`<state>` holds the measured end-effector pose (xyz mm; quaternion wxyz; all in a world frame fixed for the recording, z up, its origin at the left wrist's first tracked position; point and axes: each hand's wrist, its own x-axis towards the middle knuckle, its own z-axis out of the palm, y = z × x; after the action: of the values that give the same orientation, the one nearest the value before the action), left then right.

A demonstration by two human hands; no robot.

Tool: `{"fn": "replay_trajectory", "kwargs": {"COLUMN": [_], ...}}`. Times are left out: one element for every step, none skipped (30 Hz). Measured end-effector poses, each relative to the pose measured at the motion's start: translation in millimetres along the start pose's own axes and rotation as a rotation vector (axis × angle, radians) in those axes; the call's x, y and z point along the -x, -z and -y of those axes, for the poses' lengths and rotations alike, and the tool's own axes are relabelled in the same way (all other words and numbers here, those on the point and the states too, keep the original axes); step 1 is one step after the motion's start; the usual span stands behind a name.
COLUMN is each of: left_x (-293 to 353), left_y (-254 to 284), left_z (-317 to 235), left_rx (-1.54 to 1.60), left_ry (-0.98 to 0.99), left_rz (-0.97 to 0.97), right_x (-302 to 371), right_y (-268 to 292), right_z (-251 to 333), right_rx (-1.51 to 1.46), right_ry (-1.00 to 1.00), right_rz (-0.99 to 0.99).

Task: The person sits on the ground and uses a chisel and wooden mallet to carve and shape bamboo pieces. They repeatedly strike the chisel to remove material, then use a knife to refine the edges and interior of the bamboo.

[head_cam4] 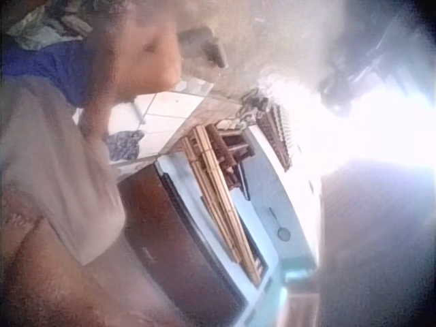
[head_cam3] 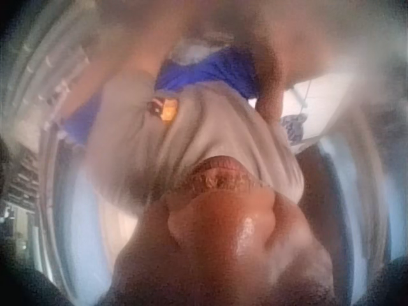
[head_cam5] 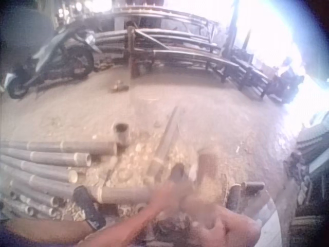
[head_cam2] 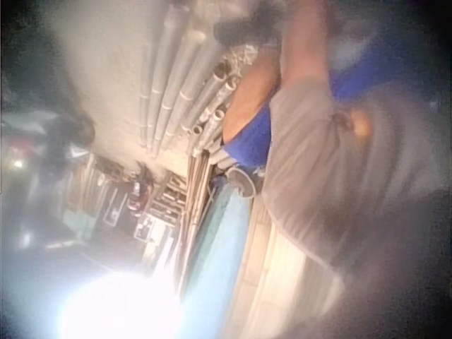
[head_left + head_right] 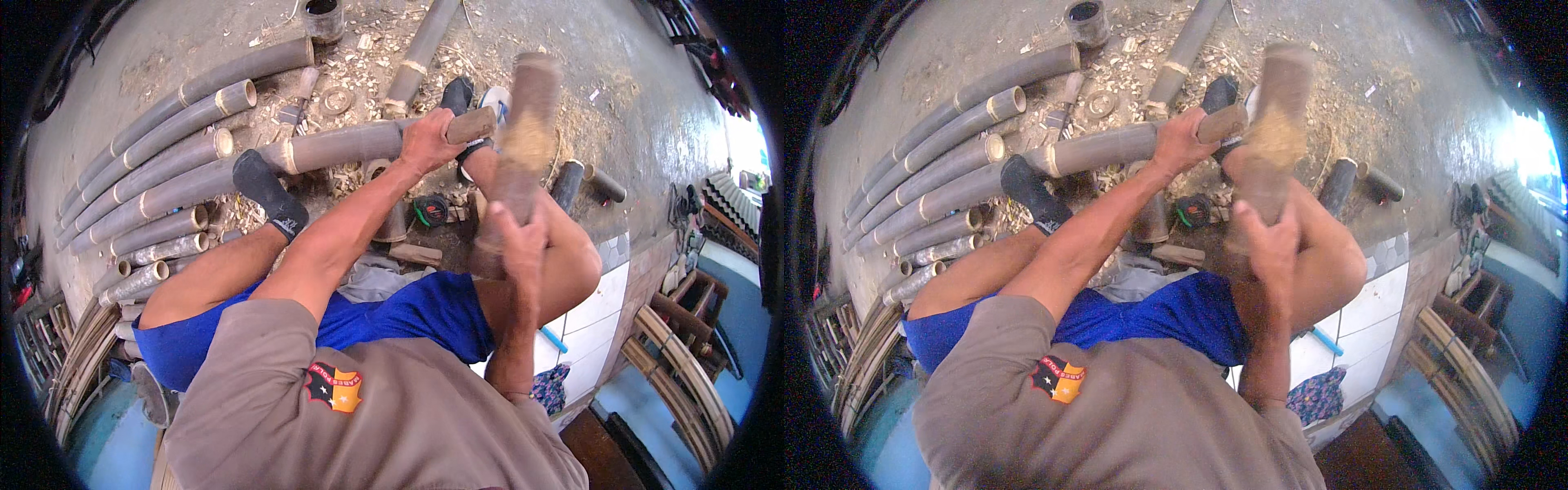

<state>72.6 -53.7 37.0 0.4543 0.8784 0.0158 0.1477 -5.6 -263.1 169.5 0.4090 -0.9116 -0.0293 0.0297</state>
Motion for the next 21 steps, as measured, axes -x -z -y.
{"fn": "replay_trajectory", "kwargs": {"left_x": [0.0, -1.9, 1.3, 4.0, -1.6, -2.0, 2.6, 3.3, 0.3, -0.1, 1.2, 1.3, -19.6, -9.1, 2.5, 2.2, 2.3, -4.7, -4.1, -4.0, -2.0], "left_y": [-0.5, 1.8, 0.8, 0.7, -4.6, -8.4, -3.1, -1.1, 0.4, -6.4, -6.4, -6.2, -2.7, -0.5, 1.7, 0.6, -1.4, -7.5, -6.1, -7.5, -9.0], "left_z": [-1.6, 1.1, 2.3, 2.0, -6.6, -6.9, -0.1, 2.7, -3.4, -12.2, -3.3, 6.2, 5.7, 3.0, 1.9, 5.4, -1.9, -11.3, -7.2, -4.8, 0.8], "left_rx": [-0.001, -0.019, -0.028, -0.032, -0.006, -0.012, -0.024, -0.024, -0.01, 0.016, -0.003, -0.021, -0.046, -0.056, -0.067, -0.056, -0.036, -0.008, -0.021, -0.044, -0.067], "left_ry": [-0.009, -0.013, -0.012, -0.002, -0.02, -0.024, 0.019, 0.053, 0.076, 0.078, 0.104, 0.131, 0.094, 0.1, 0.107, 0.137, 0.124, 0.092, 0.091, 0.025, 0.042], "left_rz": [-0.008, -0.029, -0.041, -0.045, -0.033, -0.025, -0.025, -0.024, -0.02, -0.026, -0.062, -0.1, -0.128, -0.117, -0.106, -0.105, -0.098, -0.086, -0.092, -0.136, -0.148], "right_x": [-5.0, -15.2, -27.3, -36.8, -33.9, -19.8, -19.2, -16.2, -13.9, -3.7, -3.6, -4.4, -15.7, -27.6, -31.8, -40.0, -52.5, -54.1, -58.5, -50.5, -39.3], "right_y": [22.9, 52.0, 84.6, 116.0, 145.5, 103.0, 82.4, 63.7, 63.8, 66.2, 57.4, 48.8, 45.1, 59.6, 73.3, 89.1, 131.6, 158.1, 168.4, 145.2, 96.3], "right_z": [0.6, 5.5, 6.5, 9.1, 24.2, 107.5, 126.6, 146.2, 143.0, 137.9, 124.0, 111.2, 100.7, 92.9, 84.4, 77.1, 34.4, 15.9, 40.4, 40.7, 31.3], "right_rx": [-0.004, -0.103, -0.297, -0.563, -0.719, -0.831, -0.816, -0.792, -0.627, -0.453, -0.311, -0.167, -0.026, 0.034, 0.092, 0.147, -0.351, -0.843, -0.944, -0.464, 0.011], "right_ry": [-0.048, -0.132, -0.188, -0.184, -0.155, -0.122, -0.122, -0.126, -0.155, -0.193, -0.22, -0.242, -0.242, -0.307, -0.395, -0.473, -0.353, -0.198, -0.116, -0.216, -0.298], "right_rz": [-0.025, -0.041, -0.08, -0.127, -0.205, -0.443, -0.482, -0.535, -0.433, -0.361, -0.239, -0.118, -0.018, -0.03, -0.023, -0.019, -0.109, -0.217, -0.304, -0.279, -0.225]}}
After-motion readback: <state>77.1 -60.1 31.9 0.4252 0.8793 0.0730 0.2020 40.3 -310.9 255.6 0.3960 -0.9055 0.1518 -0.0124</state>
